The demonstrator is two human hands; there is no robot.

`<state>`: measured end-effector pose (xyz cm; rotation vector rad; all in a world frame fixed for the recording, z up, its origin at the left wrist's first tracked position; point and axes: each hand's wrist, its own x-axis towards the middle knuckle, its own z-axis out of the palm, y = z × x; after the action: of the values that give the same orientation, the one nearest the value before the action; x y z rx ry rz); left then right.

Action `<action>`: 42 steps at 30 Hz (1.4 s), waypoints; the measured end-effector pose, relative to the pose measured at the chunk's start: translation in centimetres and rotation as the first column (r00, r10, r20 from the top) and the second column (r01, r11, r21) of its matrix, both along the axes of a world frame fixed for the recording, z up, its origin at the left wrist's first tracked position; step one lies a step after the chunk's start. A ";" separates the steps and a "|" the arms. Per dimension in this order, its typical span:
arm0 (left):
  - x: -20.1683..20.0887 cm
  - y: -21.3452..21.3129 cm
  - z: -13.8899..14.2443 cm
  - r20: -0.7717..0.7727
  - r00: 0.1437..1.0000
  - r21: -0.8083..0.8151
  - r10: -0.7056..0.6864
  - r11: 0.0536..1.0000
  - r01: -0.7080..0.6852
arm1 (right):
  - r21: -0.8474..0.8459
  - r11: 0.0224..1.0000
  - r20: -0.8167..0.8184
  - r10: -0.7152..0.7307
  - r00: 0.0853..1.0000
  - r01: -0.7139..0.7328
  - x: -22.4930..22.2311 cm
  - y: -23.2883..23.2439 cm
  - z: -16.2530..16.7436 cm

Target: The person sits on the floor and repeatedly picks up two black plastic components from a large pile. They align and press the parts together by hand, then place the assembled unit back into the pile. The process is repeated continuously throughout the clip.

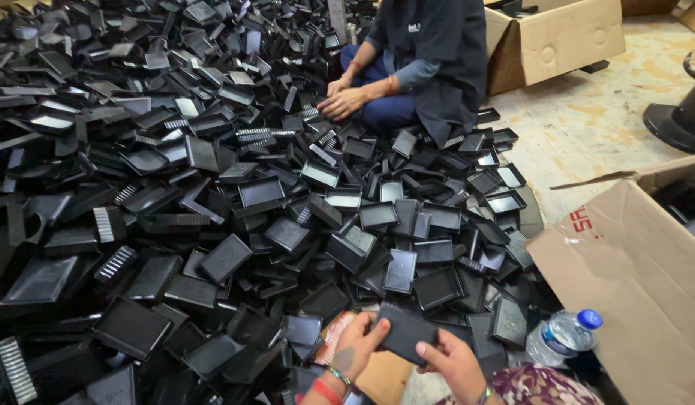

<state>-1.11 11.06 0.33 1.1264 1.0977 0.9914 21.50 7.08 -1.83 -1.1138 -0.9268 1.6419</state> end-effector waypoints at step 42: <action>-4.2 2.8 0.7 -0.911 0.230 0.368 0.341 0.926 0.084 | 0.046 0.998 0.234 -0.047 0.971 0.037 -1.5 -0.4 1.1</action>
<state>-5.33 13.86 1.07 2.1288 2.1256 0.4904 20.05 6.66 -0.69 -1.3103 -1.0753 1.4711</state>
